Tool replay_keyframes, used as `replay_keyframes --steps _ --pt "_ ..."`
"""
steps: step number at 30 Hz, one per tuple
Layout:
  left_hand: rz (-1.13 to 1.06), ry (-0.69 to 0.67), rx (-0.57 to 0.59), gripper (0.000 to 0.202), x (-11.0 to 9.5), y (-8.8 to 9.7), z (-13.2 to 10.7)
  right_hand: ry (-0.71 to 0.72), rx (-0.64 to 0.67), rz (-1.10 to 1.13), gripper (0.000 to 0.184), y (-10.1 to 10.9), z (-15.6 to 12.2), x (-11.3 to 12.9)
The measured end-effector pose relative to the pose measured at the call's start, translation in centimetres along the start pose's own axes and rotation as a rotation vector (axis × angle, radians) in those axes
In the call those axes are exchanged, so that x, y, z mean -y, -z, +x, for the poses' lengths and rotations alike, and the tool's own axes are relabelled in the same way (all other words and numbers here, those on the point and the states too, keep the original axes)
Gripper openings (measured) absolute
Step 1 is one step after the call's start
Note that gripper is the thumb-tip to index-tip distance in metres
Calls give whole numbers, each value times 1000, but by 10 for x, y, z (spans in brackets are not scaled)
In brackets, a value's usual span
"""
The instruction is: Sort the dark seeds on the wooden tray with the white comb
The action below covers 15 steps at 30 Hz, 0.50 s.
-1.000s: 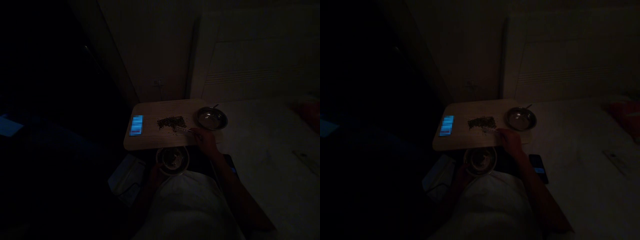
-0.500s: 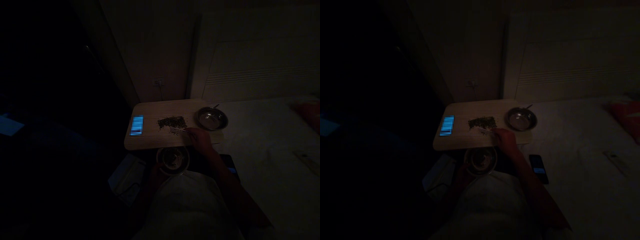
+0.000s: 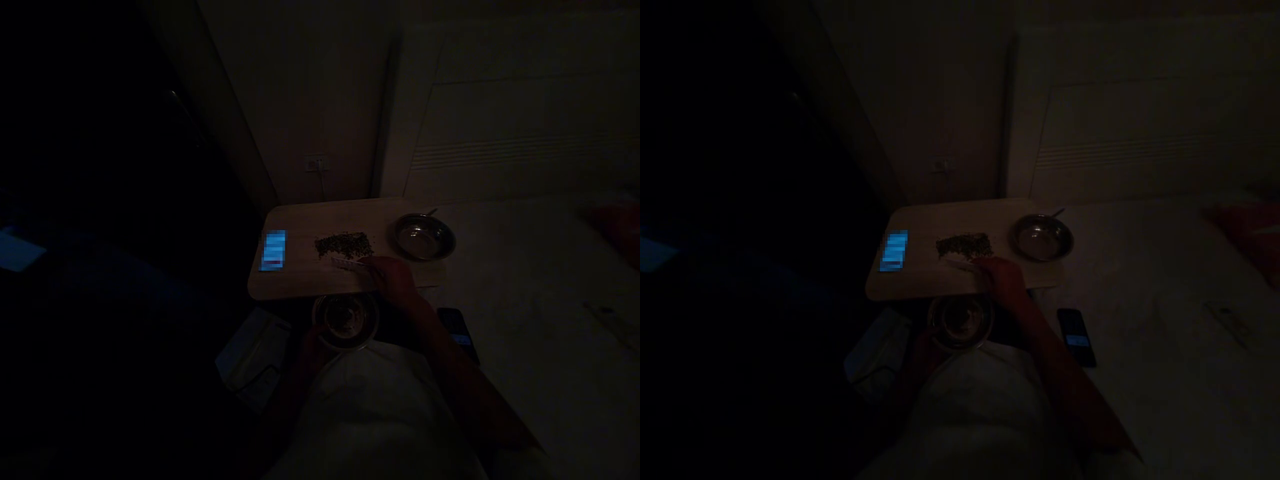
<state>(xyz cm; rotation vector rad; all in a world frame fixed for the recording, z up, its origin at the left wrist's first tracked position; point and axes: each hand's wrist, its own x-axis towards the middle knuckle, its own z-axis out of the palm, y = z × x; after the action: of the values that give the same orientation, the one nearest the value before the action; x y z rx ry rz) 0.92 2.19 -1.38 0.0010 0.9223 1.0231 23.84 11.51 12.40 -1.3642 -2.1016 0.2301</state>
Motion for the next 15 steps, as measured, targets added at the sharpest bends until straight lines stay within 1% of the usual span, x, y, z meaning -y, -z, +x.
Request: replay_keyframes --steps 8,12,15 --pt "-2 8 62 36 -1 5 -2 1 27 0 33 3 -3 4" --pt "-6 -5 53 36 -1 6 -3 -4 32 21 33 5 -9 3" --pt "-7 -25 14 33 0 3 -2 4 40 34 33 8 -14 4"
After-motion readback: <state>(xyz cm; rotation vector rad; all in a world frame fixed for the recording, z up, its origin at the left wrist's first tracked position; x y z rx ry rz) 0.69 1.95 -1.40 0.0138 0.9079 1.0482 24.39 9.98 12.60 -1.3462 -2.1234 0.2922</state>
